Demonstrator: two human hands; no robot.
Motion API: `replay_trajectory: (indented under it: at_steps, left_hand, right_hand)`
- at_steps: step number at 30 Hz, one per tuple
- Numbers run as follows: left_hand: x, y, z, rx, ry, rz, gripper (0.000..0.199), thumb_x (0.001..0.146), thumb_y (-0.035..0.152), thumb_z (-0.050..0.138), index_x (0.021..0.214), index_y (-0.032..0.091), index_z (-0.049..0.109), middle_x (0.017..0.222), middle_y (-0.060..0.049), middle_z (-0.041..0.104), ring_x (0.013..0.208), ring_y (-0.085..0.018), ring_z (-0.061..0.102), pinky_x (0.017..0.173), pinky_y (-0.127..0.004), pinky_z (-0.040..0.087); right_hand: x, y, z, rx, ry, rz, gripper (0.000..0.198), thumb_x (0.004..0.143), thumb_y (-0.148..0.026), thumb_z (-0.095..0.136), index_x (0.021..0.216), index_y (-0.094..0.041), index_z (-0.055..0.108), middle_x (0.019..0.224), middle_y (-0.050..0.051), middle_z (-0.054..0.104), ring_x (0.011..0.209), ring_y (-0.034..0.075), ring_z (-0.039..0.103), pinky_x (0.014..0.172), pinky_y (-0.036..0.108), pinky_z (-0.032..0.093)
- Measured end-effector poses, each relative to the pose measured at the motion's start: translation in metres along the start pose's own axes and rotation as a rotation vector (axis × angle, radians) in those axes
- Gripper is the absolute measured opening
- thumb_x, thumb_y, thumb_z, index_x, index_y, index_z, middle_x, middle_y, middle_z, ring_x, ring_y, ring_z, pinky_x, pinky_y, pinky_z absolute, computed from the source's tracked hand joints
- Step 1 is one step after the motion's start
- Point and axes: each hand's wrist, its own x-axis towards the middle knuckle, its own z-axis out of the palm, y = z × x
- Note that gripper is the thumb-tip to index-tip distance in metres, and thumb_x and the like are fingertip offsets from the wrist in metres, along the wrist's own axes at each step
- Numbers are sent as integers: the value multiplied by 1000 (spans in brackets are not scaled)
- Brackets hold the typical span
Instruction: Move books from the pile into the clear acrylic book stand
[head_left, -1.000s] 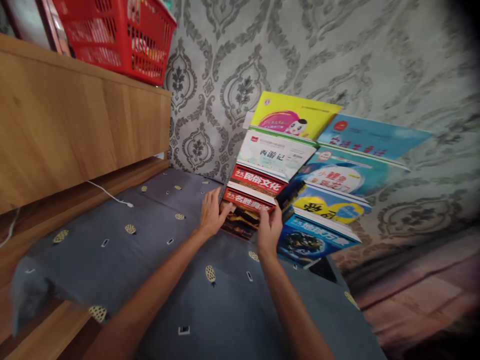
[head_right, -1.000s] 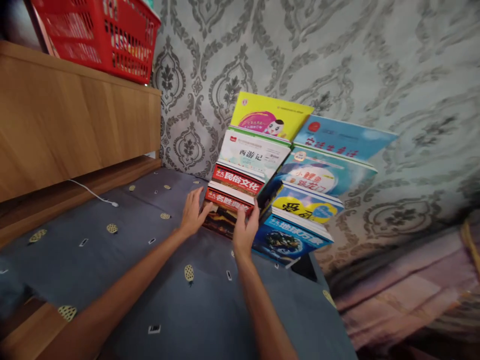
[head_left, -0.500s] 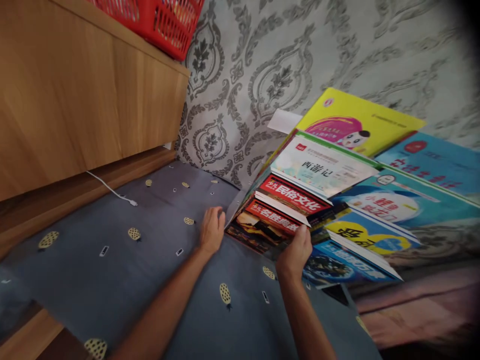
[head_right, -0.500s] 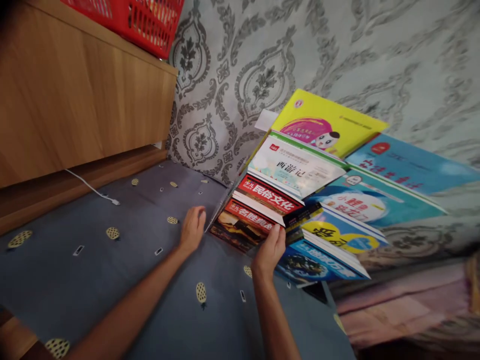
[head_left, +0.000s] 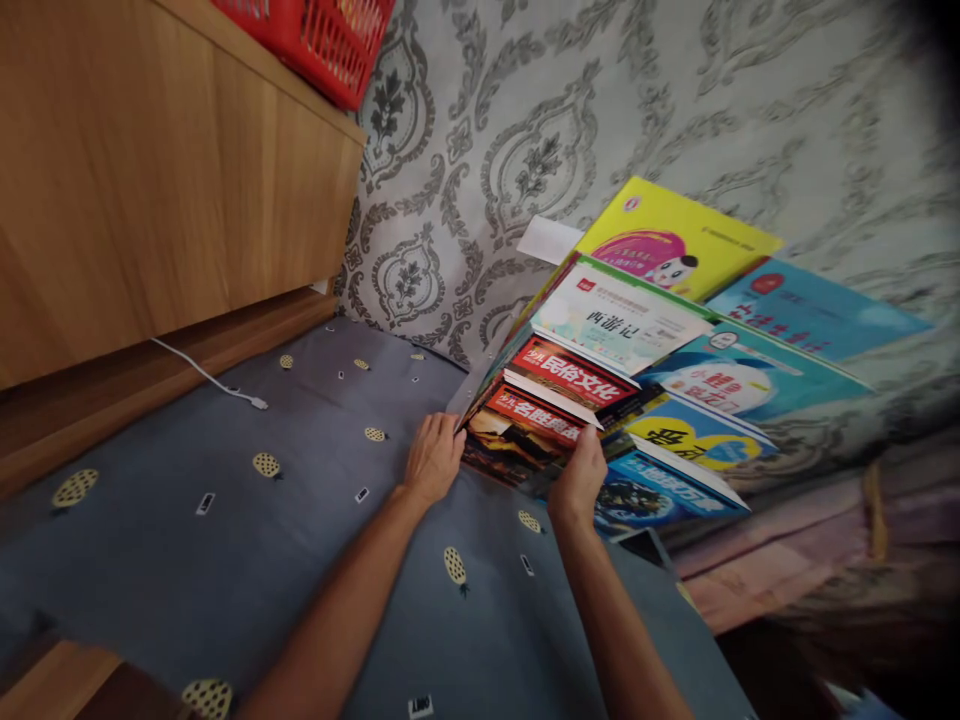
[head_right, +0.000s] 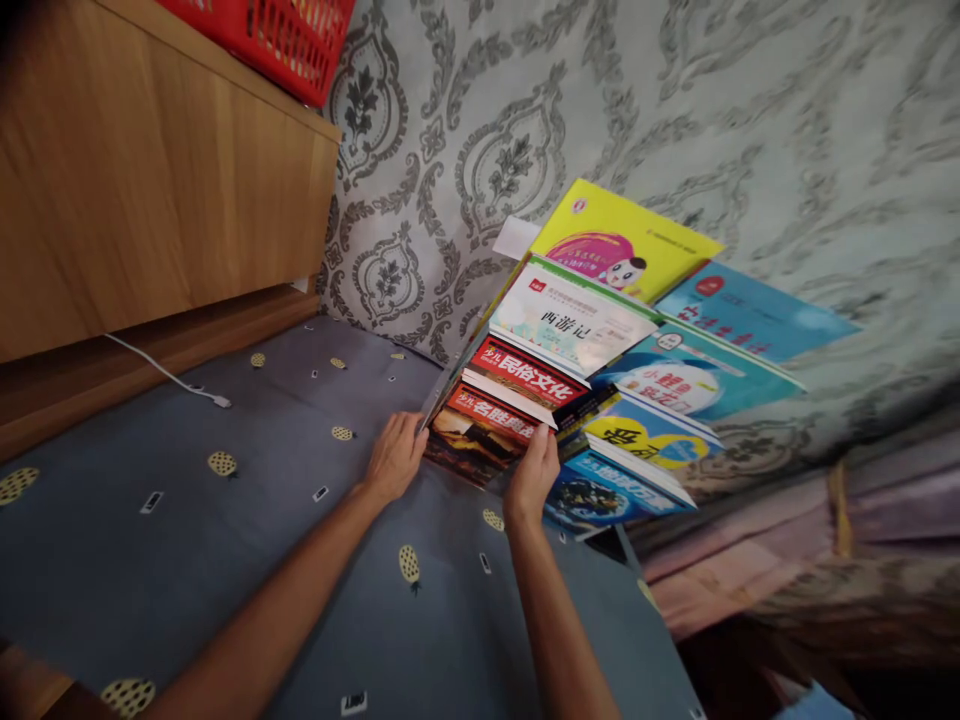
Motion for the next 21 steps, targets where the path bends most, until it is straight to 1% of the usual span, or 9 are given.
replay_trajectory:
  at_steps: [5, 10, 12, 16, 18, 21]
  left_hand:
    - [0, -3, 1, -45, -17, -10, 28, 103, 25, 34, 120, 18, 55, 111, -13, 64, 106, -26, 59, 96, -44, 48]
    - [3, -6, 1, -125, 20, -33, 34, 102, 25, 34, 130, 19, 52, 116, -13, 63, 110, -26, 59, 100, -44, 46]
    - [4, -7, 1, -153, 17, -31, 36, 102, 25, 34, 133, 20, 51, 118, -13, 63, 112, -26, 58, 101, -44, 45]
    - [4, -8, -1, -193, -2, 10, 39, 100, 21, 36, 136, 21, 50, 121, -12, 64, 114, -26, 57, 105, -45, 43]
    - [4, -8, -1, -200, -14, 37, 40, 99, 20, 37, 137, 20, 50, 120, -12, 64, 113, -26, 57, 105, -45, 44]
    - [4, -8, -1, -202, -43, 40, 41, 99, 20, 38, 137, 20, 51, 116, -12, 65, 111, -27, 58, 102, -44, 46]
  right_hand:
    - [1, -4, 0, 24, 23, 51, 63, 87, -67, 44, 104, -12, 69, 95, 7, 69, 91, 22, 61, 87, 38, 49]
    - [-4, -10, -1, 5, 18, 34, 59, 88, -65, 44, 102, -13, 68, 94, 6, 68, 89, 22, 60, 86, 38, 48]
    - [-12, -11, -2, -27, 32, 6, 59, 88, -63, 44, 106, -12, 68, 99, 7, 68, 95, 23, 61, 90, 39, 48]
    - [-37, -2, -5, -99, 96, -30, 59, 88, -58, 46, 122, -13, 62, 119, 12, 65, 113, 25, 59, 102, 42, 44]
    - [-49, 8, -6, -97, 68, 2, 59, 87, -56, 48, 127, -14, 58, 125, 13, 63, 116, 25, 59, 104, 43, 44]
    - [-61, 23, -9, -67, 10, 85, 60, 84, -56, 53, 127, -15, 55, 126, 14, 63, 117, 26, 60, 104, 46, 45]
